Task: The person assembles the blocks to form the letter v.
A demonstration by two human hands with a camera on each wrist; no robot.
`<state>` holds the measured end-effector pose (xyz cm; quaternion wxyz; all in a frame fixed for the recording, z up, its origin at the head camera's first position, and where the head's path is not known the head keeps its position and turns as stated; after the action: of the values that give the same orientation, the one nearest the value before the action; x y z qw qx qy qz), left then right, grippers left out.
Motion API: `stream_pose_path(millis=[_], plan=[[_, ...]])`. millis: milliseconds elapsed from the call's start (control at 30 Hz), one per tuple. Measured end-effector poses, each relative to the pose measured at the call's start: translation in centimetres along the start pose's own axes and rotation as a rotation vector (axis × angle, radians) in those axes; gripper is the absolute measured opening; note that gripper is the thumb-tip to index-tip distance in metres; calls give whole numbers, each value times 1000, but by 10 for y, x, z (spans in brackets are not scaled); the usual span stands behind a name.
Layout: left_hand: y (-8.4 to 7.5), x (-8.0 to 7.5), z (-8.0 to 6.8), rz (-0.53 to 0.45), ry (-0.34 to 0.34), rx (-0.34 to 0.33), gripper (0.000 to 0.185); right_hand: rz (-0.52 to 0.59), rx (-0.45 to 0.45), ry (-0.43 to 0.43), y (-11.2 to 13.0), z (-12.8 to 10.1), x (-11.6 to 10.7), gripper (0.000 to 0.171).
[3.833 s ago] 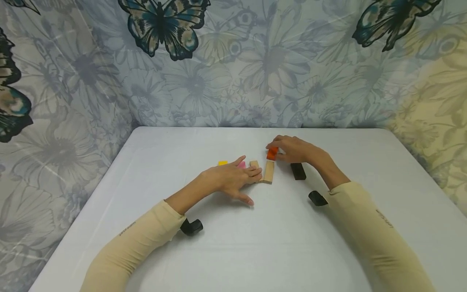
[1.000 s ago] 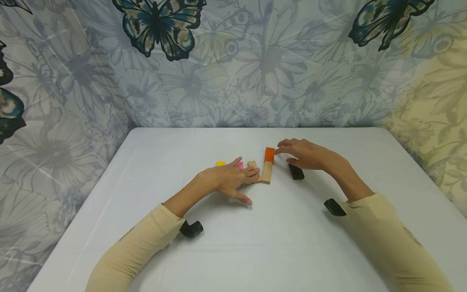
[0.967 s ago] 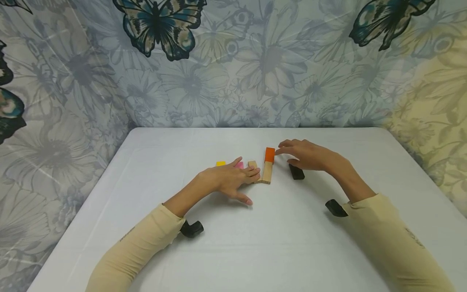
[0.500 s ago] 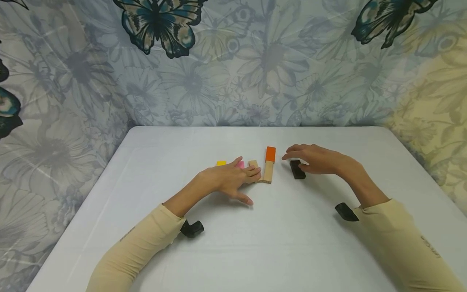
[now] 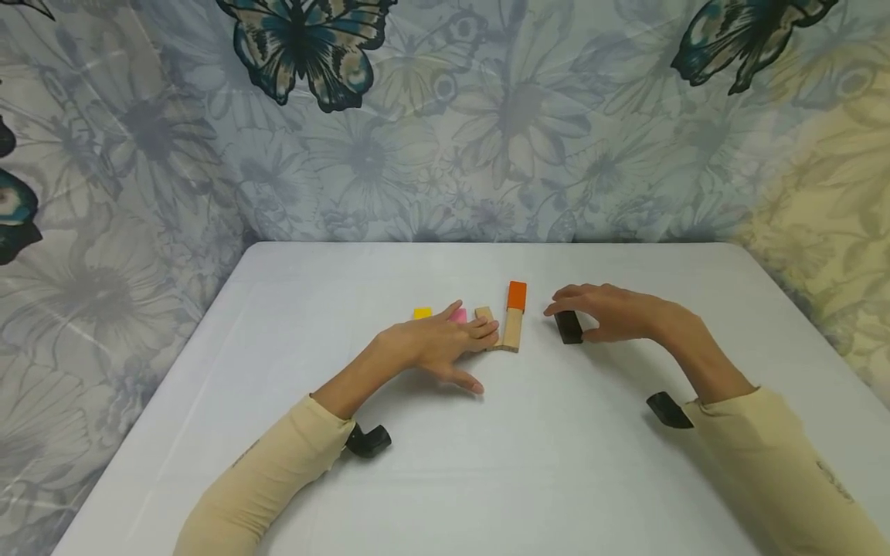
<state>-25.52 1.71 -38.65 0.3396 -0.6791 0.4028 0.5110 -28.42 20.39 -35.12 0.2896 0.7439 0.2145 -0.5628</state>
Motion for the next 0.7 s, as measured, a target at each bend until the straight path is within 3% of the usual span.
stream_pose_path(millis=[700], plan=[[2,-3,-1,-28,42,-25,92,26,-1,26,-2,9,4,47]])
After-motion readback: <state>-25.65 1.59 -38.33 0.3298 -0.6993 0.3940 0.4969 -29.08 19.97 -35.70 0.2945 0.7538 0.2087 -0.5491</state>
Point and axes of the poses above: each hand's wrist, its own z-axis towards the middle knuckle, its own x-axis out of the palm, y = z × x, the point moved 8 cm from there along z, towards the middle knuckle
